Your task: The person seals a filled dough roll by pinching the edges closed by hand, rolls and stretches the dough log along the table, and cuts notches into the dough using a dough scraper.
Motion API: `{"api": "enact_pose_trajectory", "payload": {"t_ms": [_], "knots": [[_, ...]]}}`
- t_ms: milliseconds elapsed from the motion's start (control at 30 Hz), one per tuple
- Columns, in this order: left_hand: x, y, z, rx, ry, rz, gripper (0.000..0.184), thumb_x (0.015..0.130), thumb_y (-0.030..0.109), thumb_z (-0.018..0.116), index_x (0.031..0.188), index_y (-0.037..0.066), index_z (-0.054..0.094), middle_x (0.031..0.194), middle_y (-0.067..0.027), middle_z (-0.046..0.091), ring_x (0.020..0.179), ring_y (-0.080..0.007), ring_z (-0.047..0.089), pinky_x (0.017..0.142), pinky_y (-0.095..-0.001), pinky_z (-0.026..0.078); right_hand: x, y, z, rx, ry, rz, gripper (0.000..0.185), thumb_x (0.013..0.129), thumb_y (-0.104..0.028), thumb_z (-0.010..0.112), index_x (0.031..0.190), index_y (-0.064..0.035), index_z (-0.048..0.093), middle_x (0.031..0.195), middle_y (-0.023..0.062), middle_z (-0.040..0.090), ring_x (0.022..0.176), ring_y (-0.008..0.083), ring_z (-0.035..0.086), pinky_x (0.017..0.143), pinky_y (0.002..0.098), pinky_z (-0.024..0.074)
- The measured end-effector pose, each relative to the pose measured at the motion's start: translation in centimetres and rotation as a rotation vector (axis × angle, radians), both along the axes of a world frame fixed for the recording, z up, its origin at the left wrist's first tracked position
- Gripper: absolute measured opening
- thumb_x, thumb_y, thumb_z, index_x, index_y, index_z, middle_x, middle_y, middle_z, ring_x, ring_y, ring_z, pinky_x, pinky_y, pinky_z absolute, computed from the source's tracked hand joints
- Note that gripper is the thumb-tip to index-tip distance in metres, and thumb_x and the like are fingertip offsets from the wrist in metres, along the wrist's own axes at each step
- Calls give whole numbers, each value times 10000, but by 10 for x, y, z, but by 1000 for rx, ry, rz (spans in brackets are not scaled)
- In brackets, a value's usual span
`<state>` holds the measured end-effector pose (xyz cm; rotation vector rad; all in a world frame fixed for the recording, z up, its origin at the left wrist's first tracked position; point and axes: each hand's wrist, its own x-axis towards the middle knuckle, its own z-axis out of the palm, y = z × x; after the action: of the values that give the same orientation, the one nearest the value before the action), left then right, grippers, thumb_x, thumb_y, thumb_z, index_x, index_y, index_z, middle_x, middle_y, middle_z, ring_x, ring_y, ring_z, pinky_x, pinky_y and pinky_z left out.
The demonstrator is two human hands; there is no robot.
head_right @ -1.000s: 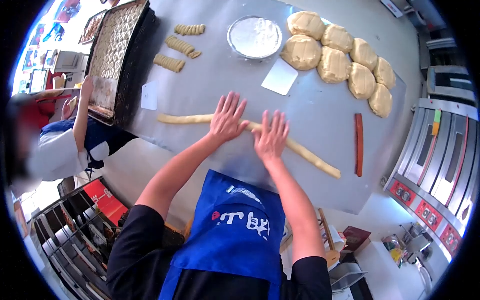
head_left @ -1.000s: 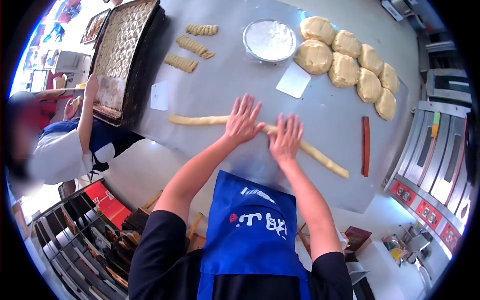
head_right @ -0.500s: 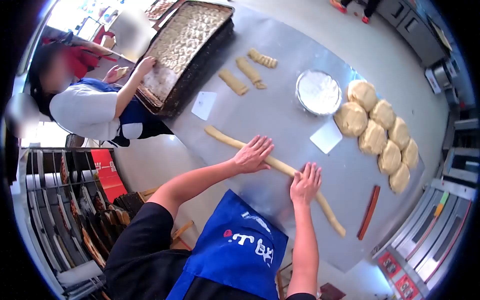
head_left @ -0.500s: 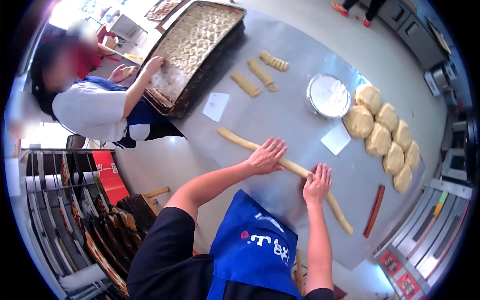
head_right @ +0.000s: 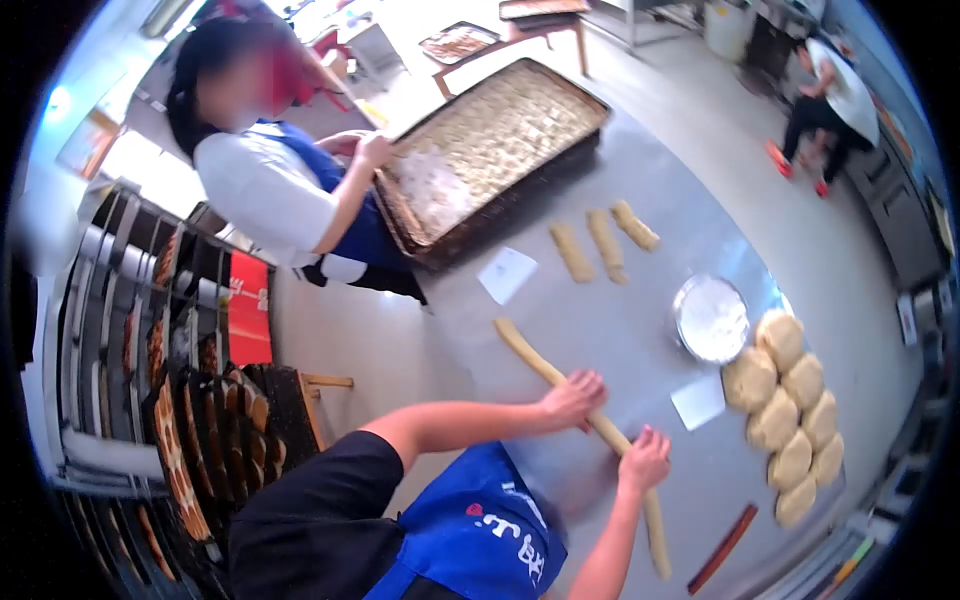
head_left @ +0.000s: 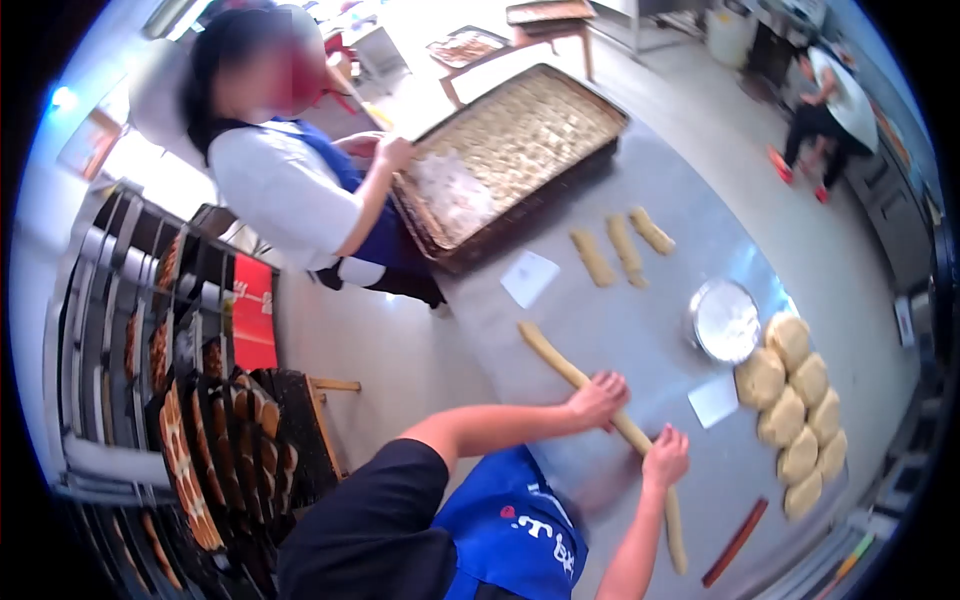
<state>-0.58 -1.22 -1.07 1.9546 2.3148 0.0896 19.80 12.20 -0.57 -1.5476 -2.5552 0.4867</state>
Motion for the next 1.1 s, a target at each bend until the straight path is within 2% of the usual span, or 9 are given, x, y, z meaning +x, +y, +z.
{"api": "enact_pose_trajectory", "payload": {"t_ms": [133,167,200,300,467,700,900,1033,1100], "knots": [[26,20,16,-293,206,37,1182,643,654,913,1528,-21,515,1518,-271,552,1411,-451,496,1104,-570,458,-2,6,1,79,-3,30,548,1149,-506,447,1088,-60,759,1152,187,722,934,451,714,810,586,552],[30,25,18,-306,233,47,1047,769,594,853,1541,-25,513,1520,-291,551,1390,-474,506,1065,-604,482,-4,6,4,17,-30,3,579,1150,-523,436,1081,-51,765,1147,193,725,929,460,712,820,588,549],[38,29,7,-286,257,96,791,948,466,703,1539,-30,530,1511,-320,562,1395,-484,519,1062,-613,493,-7,6,7,27,-29,11,579,1150,-523,436,1081,-51,765,1147,193,725,929,460,712,820,588,549],[47,37,14,-341,198,164,569,1069,278,502,1542,-37,546,1543,-369,541,1423,-541,521,1085,-632,501,-15,8,11,20,-69,-28,667,1146,-562,418,1038,-28,803,1085,222,738,983,455,705,851,581,541],[45,38,23,-368,186,140,596,1076,296,503,1556,-56,527,1548,-393,532,1418,-593,518,1052,-629,537,-26,9,15,-14,-130,-83,752,1134,-618,399,950,-7,796,1010,243,737,972,457,699,845,589,532],[43,39,13,-395,286,31,578,1085,281,484,1537,-75,541,1507,-419,559,1365,-602,571,956,-557,615,-25,14,6,-70,-175,-146,749,1132,-629,393,1027,-20,817,1055,222,767,1035,443,717,880,575,547],[37,40,26,-439,321,-23,571,1095,276,463,1533,-79,550,1476,-426,581,1344,-608,589,937,-563,623,-37,2,19,-141,-179,-214,647,1117,-597,465,1064,-57,817,1114,226,784,1122,430,722,902,558,560],[42,47,14,-512,313,-3,594,1071,294,486,1524,-82,563,1494,-415,572,1354,-594,587,962,-603,603,-37,0,2,-92,-41,-217,474,1078,-502,605,1045,-72,802,1042,175,773,1019,443,714,867,564,564],[28,48,31,-578,246,-73,592,1055,298,498,1475,-108,593,1495,-394,583,1351,-563,599,1002,-623,582,-32,-6,2,-82,-8,-121,450,1089,-459,596,1028,-43,756,1173,181,754,1100,427,702,909,538,559]]}}
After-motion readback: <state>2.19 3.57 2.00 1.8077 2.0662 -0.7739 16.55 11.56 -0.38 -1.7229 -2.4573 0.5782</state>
